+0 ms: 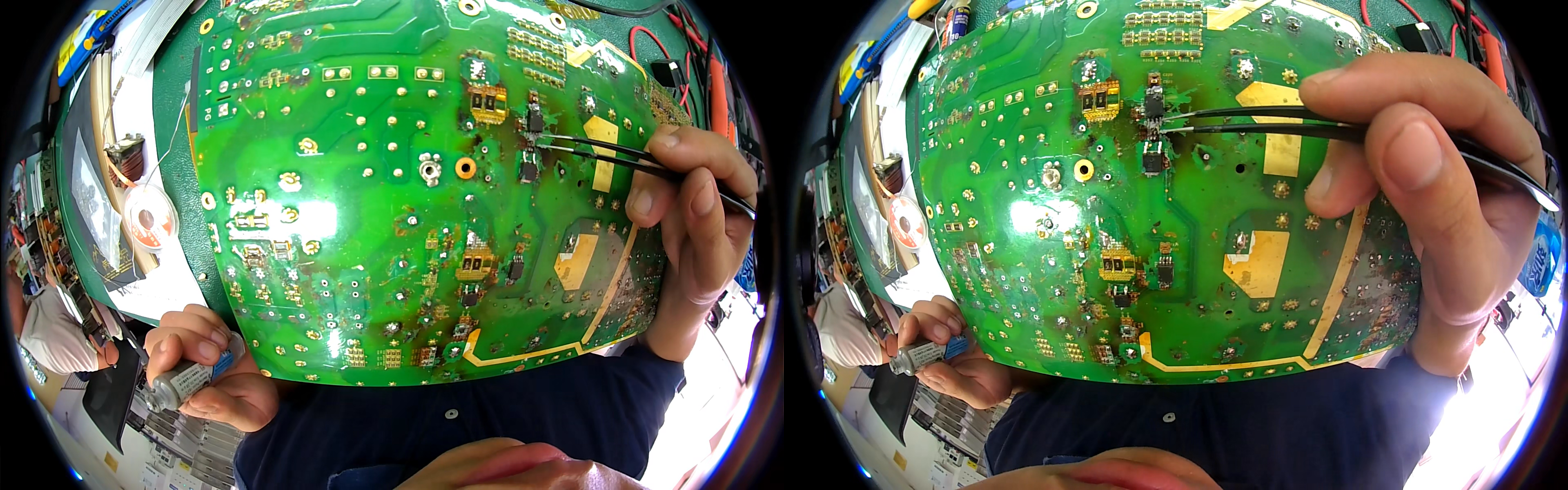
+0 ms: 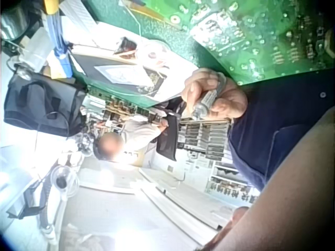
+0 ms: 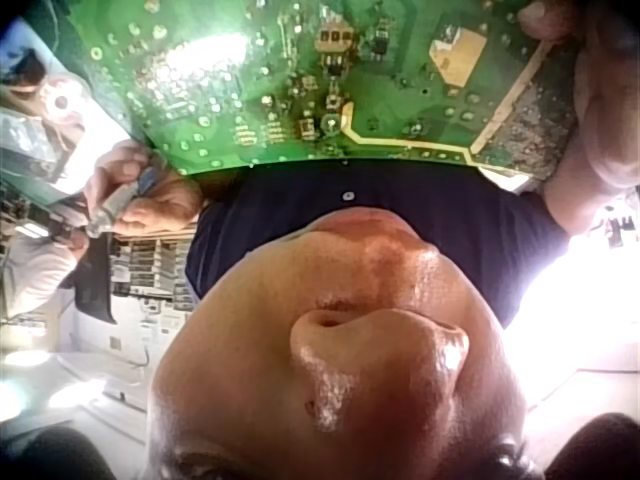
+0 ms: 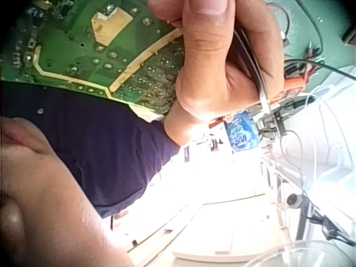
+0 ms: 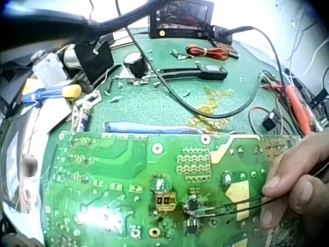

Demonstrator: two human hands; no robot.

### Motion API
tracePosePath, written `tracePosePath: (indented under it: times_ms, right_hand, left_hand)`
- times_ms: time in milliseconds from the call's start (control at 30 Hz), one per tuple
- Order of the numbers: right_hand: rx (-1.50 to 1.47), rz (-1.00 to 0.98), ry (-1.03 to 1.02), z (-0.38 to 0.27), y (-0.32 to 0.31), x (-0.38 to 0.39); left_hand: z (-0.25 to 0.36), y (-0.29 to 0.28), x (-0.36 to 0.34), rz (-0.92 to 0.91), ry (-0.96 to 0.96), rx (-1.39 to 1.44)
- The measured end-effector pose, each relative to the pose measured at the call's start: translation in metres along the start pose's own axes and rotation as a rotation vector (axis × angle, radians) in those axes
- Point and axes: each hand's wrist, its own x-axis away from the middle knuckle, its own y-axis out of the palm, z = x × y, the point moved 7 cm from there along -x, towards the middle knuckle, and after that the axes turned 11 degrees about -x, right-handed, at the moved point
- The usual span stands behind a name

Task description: The person solders components onto a green circuit board by applying flux from a syringe and using a soldering iron to secure pins and small parts.

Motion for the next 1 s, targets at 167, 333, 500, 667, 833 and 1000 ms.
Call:
tracePosePath:
  times_ms: [167,333,500,667,833,1000]
  right_hand:
    - [-0.002,0.000,0.007,0.000,0.000,0.000]
    - [-0.018,-0.016,0.017,0.000,0.001,0.000]
    - [0.011,-0.032,-0.007,-0.001,0.002,0.000]
    - [0.017,-0.028,-0.006,-0.001,0.001,0.001]
    - [0.040,-0.011,-0.025,-0.001,0.002,0.001]
    - [0.032,0.005,-0.031,0.004,-0.009,0.006]
  left_hand:
    - [0.000,0.000,0.000,0.001,0.007,-0.001]
    - [-0.001,-0.001,0.000,0.004,0.000,0.007]
    - [-0.001,-0.003,0.001,0.009,-0.001,0.000]
    - [0.000,-0.003,0.001,0.002,-0.003,-0.012]
    - [-0.001,-0.003,0.001,-0.008,0.003,-0.012]
    - [-0.001,-0.003,0.001,-0.003,-0.002,-0.008]
